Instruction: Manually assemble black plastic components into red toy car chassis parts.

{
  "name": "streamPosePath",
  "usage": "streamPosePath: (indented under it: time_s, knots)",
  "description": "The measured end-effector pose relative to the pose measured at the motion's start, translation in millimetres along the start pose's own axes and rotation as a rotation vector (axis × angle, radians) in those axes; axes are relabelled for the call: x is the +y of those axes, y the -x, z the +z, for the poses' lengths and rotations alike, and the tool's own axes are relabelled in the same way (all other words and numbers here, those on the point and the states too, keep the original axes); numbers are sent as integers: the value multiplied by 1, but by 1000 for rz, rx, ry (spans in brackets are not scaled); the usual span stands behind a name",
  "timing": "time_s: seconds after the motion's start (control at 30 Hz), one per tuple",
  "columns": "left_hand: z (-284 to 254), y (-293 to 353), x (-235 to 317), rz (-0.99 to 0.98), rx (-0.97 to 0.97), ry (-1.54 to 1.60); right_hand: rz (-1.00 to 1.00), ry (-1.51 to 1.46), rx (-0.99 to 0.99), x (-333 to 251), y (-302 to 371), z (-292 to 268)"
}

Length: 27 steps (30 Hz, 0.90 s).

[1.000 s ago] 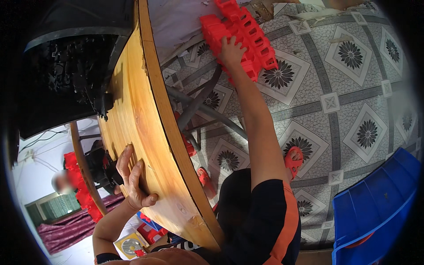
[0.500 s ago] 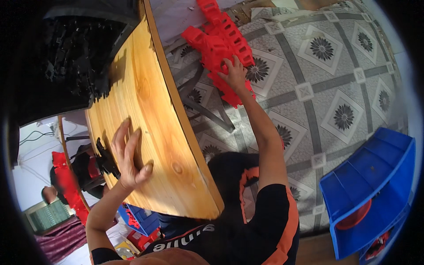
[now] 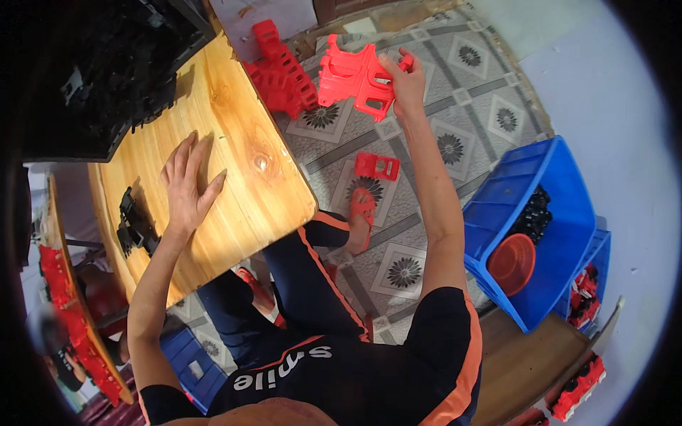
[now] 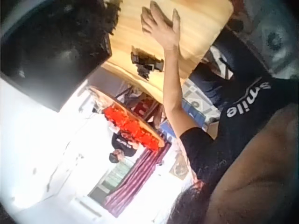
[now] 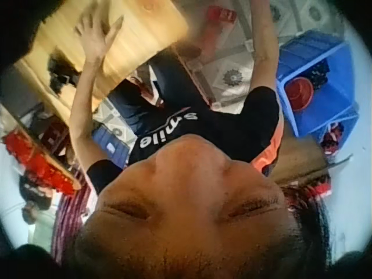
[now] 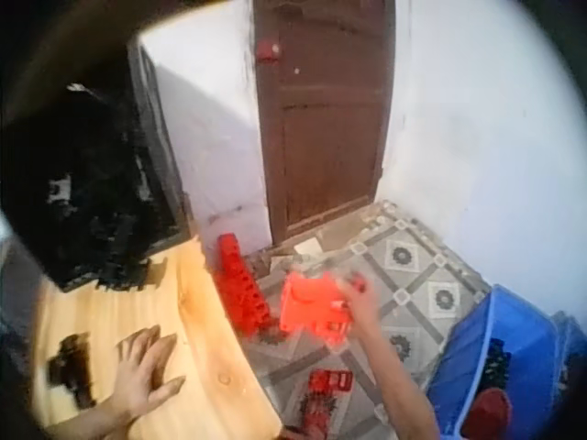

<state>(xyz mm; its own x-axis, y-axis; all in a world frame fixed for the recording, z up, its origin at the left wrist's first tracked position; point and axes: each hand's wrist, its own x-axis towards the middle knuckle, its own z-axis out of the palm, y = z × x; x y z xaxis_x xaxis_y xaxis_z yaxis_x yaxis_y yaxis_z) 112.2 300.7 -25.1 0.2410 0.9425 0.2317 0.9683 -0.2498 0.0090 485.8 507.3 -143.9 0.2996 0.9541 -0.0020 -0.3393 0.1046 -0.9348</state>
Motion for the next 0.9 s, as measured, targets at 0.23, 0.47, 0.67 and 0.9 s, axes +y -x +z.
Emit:
streamPosePath:
  time_s: [0.23,0.47,0.67,0.9]
  knots:
    - [-18,5,55,392,608,172,269,-168,-461,-129,85,75]
    - [-81,17,58,-79,570,465,417,223,-735,-168,159,121]
    - [-58,48,-40,-868,388,1246,310,158,-1035,-162,183,146]
    - [-41,64,-50,-538,732,192,154,211,-341,-51,92,-14]
